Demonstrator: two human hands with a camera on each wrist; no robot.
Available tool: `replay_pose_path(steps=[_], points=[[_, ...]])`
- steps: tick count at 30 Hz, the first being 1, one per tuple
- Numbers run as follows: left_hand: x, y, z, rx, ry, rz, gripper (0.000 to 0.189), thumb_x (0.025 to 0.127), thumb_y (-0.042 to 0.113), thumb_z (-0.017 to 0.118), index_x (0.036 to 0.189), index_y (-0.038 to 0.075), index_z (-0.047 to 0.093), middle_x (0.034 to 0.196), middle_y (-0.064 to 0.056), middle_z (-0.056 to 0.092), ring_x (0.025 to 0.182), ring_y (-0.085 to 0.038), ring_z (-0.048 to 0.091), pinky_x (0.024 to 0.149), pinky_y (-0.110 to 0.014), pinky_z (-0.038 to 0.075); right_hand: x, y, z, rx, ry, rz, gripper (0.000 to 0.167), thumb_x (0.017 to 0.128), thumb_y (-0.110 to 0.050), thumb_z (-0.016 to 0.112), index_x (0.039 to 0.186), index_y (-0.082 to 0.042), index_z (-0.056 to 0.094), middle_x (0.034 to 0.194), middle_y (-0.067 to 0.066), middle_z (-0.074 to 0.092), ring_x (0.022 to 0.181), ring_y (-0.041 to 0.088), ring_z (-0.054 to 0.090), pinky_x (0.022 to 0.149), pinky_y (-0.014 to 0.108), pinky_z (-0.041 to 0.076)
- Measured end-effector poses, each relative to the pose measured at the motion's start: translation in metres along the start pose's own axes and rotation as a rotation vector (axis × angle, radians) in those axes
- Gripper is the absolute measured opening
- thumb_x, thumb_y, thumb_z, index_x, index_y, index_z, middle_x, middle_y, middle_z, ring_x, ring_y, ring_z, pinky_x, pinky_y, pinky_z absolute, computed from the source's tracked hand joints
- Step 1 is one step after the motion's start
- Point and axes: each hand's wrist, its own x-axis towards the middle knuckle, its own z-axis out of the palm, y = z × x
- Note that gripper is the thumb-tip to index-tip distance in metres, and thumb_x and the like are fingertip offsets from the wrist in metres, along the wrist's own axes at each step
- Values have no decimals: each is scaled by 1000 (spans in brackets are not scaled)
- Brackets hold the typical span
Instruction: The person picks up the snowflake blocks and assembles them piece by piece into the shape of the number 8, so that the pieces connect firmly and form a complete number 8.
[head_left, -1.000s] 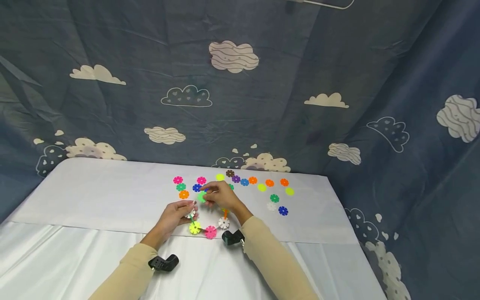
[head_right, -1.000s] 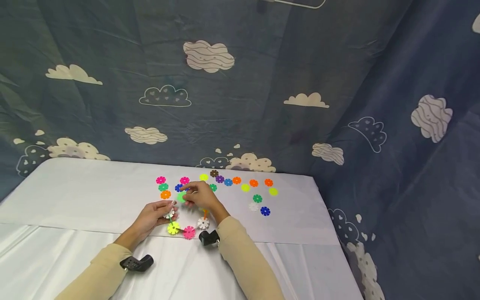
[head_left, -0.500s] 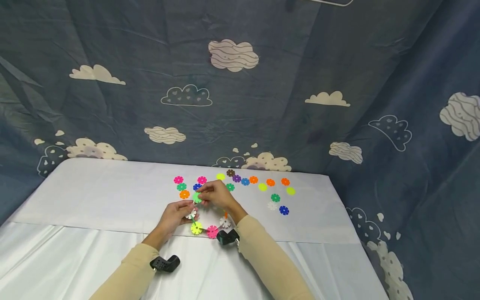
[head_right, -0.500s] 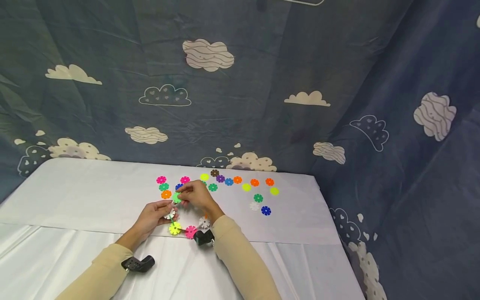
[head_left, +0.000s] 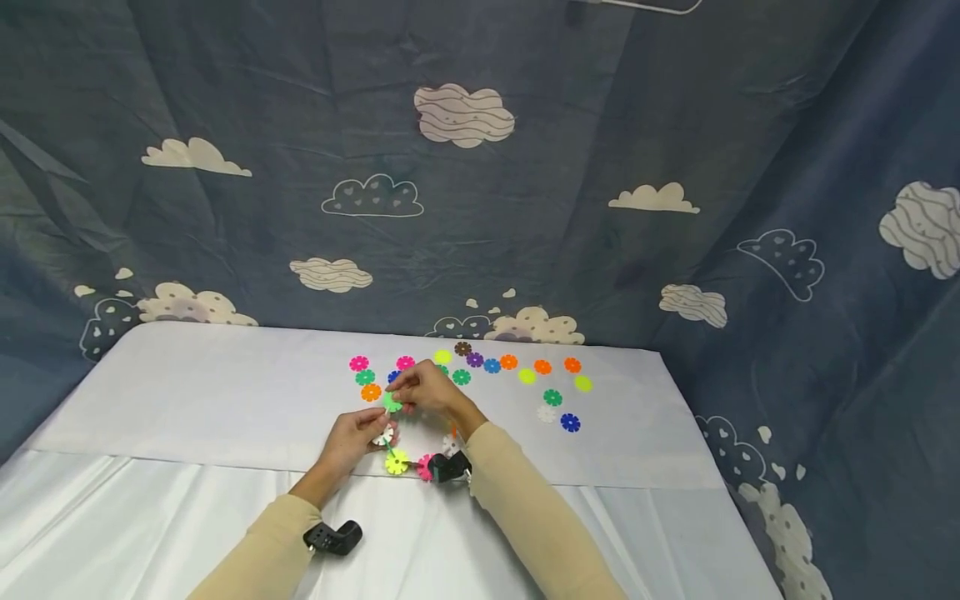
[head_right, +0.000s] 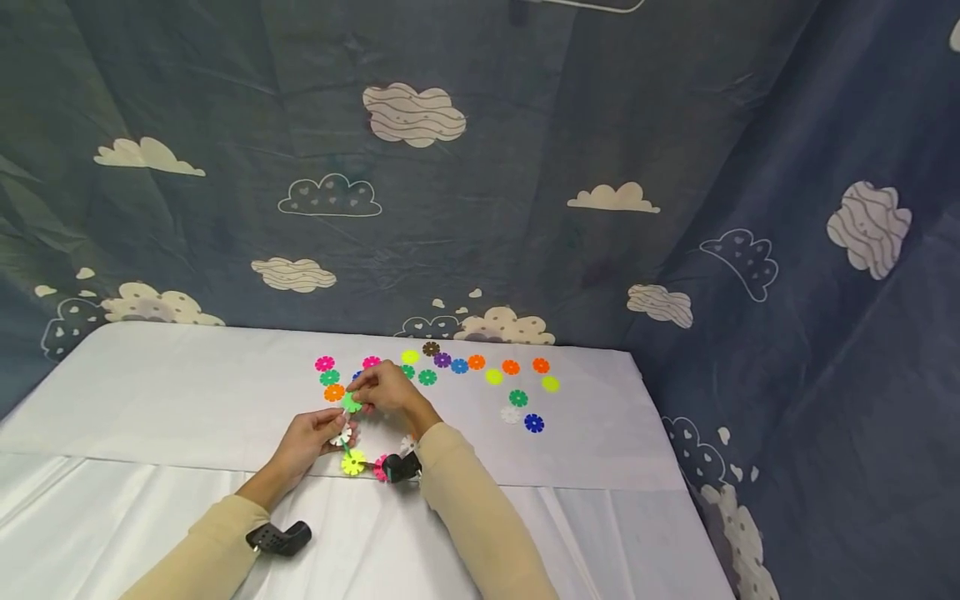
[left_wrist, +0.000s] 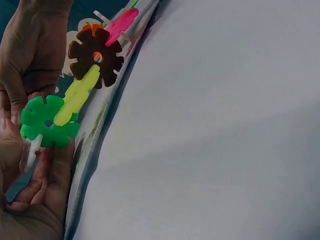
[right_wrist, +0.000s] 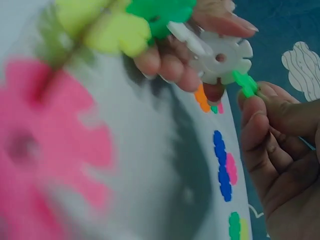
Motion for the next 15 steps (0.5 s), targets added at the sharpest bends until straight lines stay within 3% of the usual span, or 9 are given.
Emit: replay_pose_path(steps=[9,15], points=[[-1,3,4,-58,-26,22,36,101,10,50,126,-15,50,97,-18,69,76,-10,64,78,-32,57,-3,-3,-4,57,44,17,17,89,3,65,105,9,67,75,10,64,54,14,57,53,26,55],[-3,4,2,7,-45,11,38,99,8,53,129,-15,49,107,-22,67,80,-9,64,79,-32,57,-7,0,-5,90,77,39,12,87,3,67,98,7,69,80,11,66,55,16,59,55,28,56]])
